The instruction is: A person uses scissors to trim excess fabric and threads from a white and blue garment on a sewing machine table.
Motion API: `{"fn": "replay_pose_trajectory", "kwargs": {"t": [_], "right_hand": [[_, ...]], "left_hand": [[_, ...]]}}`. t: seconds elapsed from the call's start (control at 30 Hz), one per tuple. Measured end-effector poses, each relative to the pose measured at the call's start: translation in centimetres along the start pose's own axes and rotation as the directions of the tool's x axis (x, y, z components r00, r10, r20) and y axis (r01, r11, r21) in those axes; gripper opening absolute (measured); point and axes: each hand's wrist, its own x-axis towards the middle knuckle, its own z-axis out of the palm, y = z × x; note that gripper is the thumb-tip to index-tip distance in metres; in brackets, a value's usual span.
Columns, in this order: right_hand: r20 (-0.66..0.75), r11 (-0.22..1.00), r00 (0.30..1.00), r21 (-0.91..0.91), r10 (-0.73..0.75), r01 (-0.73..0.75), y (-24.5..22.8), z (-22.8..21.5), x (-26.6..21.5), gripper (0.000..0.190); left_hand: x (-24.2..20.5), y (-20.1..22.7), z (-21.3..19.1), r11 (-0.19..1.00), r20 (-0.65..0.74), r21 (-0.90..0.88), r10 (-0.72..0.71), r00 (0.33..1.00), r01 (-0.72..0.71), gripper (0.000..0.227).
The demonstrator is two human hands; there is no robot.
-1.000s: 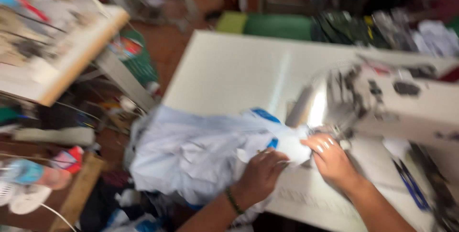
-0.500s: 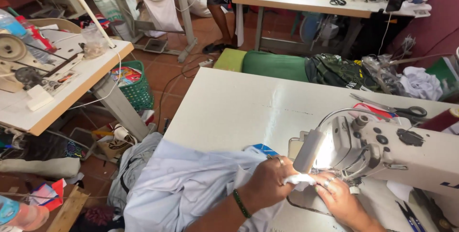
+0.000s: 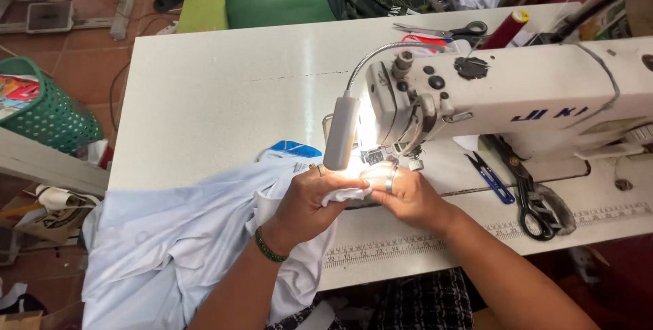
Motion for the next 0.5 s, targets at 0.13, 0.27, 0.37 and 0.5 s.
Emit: {"fn": "replay_pose_trajectory", "kwargs": {"t": [0.13,0.27,0.37,0.5], "right_hand": [[-0.064,0.997,0.995,0.022,0.074,-0.072,-2.3,0.1,0.6,0.005],[-0.099,0.994,0.989,0.030,0.112,-0.110,-0.9,0.9,0.3,0.002],[-0.153,0.990,0.978,0.017,0.142,-0.141,-0.5,1.5,0.0,0.004],[-0.095,0.995,0.994,-0.095,-0.048,0.039,-2.0,0.2,1.5,0.008]], "left_hand": [[1.1,2.7,-0.5,0.996,0.032,0.001,-0.093,0.995,0.093,0.023],[1.2,2.7,-1.0,0.981,0.106,0.160,-0.130,0.986,0.112,0.031],[1.3,2.2,-0.3,0.970,0.059,0.218,-0.126,0.990,0.110,0.038],[0.7,0.6,0.0,0.954,0.031,0.298,-0.037,0.999,0.026,0.018]]}}
